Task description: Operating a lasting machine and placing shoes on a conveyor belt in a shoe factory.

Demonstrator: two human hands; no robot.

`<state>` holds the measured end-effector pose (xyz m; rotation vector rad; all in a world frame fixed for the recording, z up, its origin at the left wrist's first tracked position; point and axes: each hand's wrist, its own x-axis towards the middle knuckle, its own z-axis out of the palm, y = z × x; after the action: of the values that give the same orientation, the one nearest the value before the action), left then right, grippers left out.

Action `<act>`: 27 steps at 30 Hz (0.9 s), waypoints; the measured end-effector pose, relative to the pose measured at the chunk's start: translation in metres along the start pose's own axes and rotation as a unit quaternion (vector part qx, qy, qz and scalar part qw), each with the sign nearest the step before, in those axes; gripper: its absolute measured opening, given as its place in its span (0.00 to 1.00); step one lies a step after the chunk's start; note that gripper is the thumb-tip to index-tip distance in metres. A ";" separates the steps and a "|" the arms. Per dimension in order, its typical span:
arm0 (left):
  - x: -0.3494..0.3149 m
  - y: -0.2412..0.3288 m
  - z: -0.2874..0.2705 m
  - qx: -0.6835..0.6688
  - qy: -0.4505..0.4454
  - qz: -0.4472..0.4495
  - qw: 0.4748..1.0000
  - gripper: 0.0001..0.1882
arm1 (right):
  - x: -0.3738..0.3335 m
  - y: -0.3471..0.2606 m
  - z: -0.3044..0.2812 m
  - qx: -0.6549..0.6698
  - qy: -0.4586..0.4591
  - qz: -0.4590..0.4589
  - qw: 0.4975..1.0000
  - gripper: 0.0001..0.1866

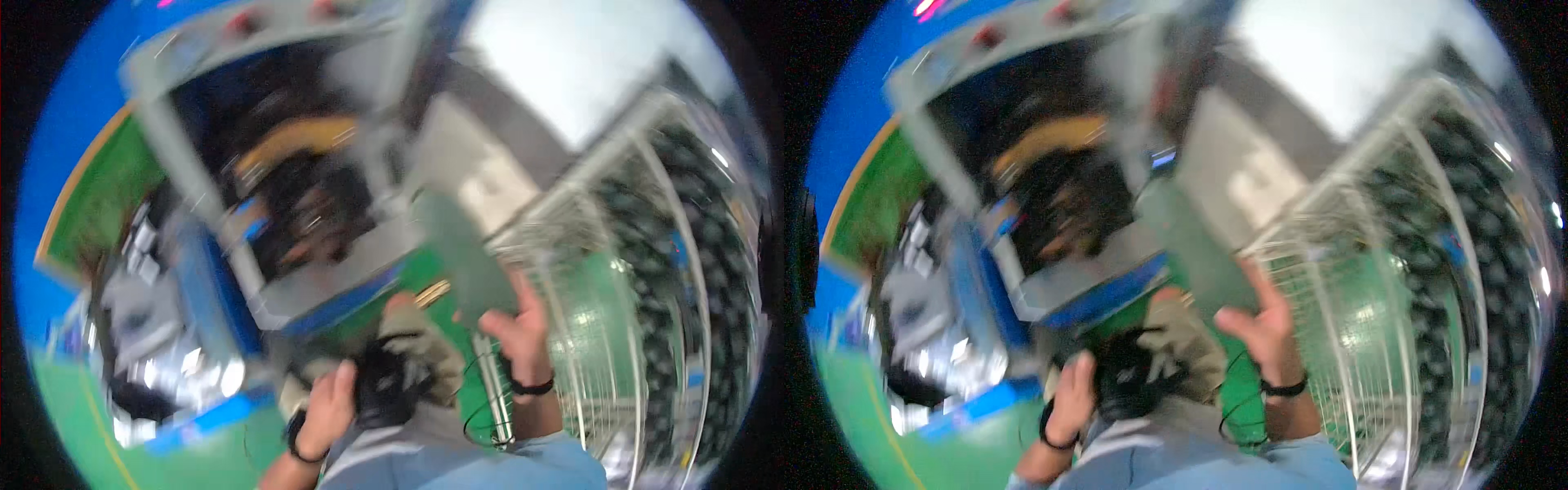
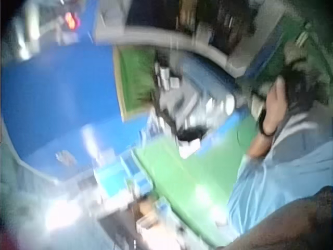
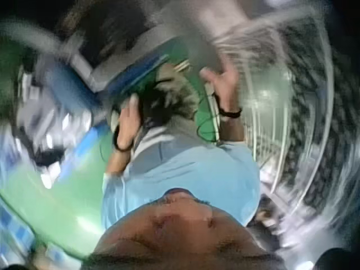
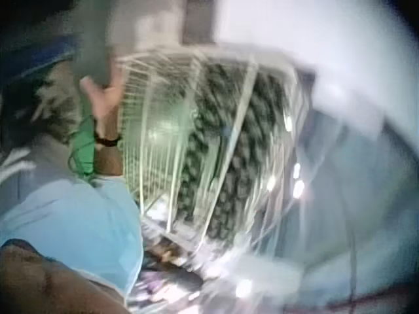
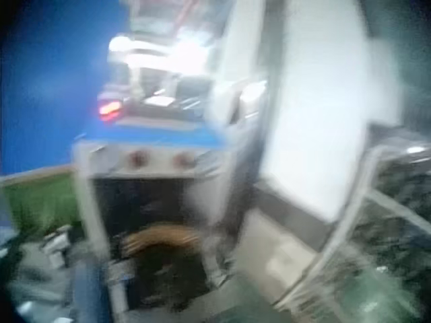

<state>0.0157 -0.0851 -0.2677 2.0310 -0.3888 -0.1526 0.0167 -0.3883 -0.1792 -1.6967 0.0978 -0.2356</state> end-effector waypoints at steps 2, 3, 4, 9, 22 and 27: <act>0.005 -0.008 0.013 -0.032 -0.095 -0.121 0.988 0.22 | -0.043 0.014 -0.040 -0.091 0.093 0.012 0.991 0.39; 0.004 -0.024 0.025 -0.073 -0.206 -0.142 0.965 0.20 | -0.063 0.013 -0.053 -0.055 0.124 0.010 0.991 0.39; -0.005 -0.046 0.044 -0.039 -0.186 -0.062 0.980 0.25 | -0.086 0.001 -0.068 -0.070 0.171 -0.009 0.983 0.39; 0.018 0.005 0.050 -0.147 -0.304 -0.103 0.936 0.31 | -0.179 -0.032 -0.135 -0.322 0.460 0.047 0.826 0.36; 0.019 0.037 0.031 -0.218 -0.269 -0.299 0.889 0.18 | -0.140 -0.082 -0.365 -0.376 0.582 0.122 0.710 0.31; -0.006 -0.016 -0.026 -0.269 -0.182 -0.276 0.905 0.24 | -0.116 -0.055 -0.367 -0.333 0.577 0.116 0.737 0.28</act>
<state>0.0208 -0.0549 -0.2699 1.5028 0.0248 -0.9004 -0.1777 -0.7133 -0.0913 -1.9467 1.4682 -1.1550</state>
